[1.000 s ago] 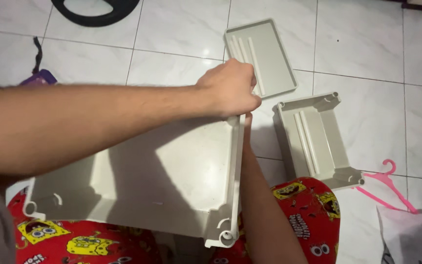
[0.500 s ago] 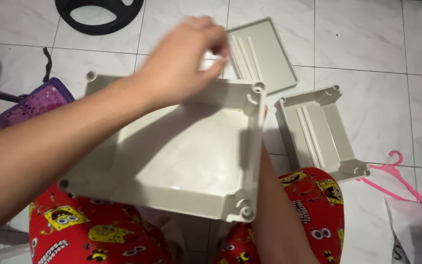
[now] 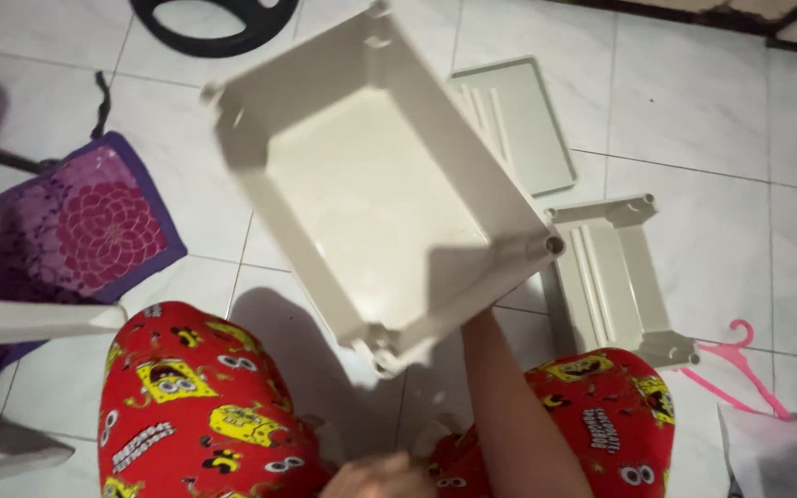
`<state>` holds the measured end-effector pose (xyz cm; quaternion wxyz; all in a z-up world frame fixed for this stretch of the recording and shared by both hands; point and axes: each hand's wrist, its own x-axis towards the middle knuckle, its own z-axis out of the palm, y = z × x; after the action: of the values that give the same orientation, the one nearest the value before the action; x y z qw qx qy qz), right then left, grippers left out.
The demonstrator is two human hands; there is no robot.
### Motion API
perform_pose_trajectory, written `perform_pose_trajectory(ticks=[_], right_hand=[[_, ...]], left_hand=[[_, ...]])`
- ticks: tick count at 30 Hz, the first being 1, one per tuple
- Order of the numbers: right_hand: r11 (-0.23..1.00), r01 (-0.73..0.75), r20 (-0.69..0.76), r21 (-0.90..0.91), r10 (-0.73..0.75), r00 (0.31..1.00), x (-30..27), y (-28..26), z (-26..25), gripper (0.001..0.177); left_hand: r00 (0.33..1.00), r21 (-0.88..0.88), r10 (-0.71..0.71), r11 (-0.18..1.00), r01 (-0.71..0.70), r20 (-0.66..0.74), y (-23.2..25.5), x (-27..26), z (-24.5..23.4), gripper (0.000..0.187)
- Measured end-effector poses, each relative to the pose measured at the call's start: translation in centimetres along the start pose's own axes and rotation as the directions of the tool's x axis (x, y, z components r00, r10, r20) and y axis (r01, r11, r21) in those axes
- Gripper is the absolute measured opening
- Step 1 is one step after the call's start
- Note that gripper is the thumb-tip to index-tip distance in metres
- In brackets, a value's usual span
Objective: The person assembles a small plastic storage unit by inserting white plastic rods into the corners of rectangular trays and attaching black caster wheels to the bottom. The person works on the floor, connecting multiple trays to form a stacked structure.
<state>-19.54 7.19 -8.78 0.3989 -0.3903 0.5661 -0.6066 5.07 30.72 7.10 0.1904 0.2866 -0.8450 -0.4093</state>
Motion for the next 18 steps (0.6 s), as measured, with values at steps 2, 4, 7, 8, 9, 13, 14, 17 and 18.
perform_pose_trajectory(ticks=[2,4,7,8,9,13,14,17,18], right_hand=[[0.992,0.030,-0.035,-0.123,-0.035,0.999,-2.7,0.2,1.4,0.030],[0.922,0.133,-0.088,-0.365,-0.176,0.980,-6.0,-0.9,2.8,0.031],[0.919,-0.069,-0.115,-0.388,0.026,0.993,-10.0,-4.7,4.3,0.041],[0.917,-0.307,-0.066,-0.255,0.301,0.951,-11.2,-6.6,4.3,0.053],[0.830,-0.540,0.020,-0.138,0.548,0.836,-12.1,-8.4,4.4,0.067],[0.969,0.162,0.063,-0.189,-0.153,0.986,-12.6,-16.3,3.5,0.070],[0.906,0.318,0.143,-0.278,-0.288,0.947,-12.8,-18.0,3.3,0.065],[0.612,0.680,0.397,-0.404,-0.553,0.733,-11.9,-21.6,4.2,0.054],[0.532,0.745,0.463,-0.403,-0.583,0.667,-11.3,-22.2,4.7,0.053]], left_hand=[[0.922,-0.018,-0.382,0.924,0.382,-0.064,-1.0,0.4,2.0,0.032],[0.745,-0.113,-0.662,0.749,0.653,-0.079,-2.7,2.7,1.5,0.054],[0.600,-0.241,-0.777,0.629,0.739,-0.188,-5.8,7.9,-1.0,0.070],[0.677,-0.182,-0.596,0.793,0.582,-0.432,-6.6,9.4,-1.6,0.078],[0.684,-0.067,-0.360,0.907,0.416,-0.634,-7.1,10.6,-2.0,0.088],[0.430,-0.638,-0.711,0.697,0.328,-0.556,-7.6,13.9,-2.1,0.043],[0.361,-0.718,-0.741,0.658,0.228,-0.565,-7.4,14.3,-2.0,0.036],[0.203,-0.715,-0.715,0.694,0.085,-0.669,-6.8,15.5,-1.6,0.036],[0.210,-0.691,-0.691,0.718,0.086,-0.692,-6.5,15.8,-1.2,0.034]])
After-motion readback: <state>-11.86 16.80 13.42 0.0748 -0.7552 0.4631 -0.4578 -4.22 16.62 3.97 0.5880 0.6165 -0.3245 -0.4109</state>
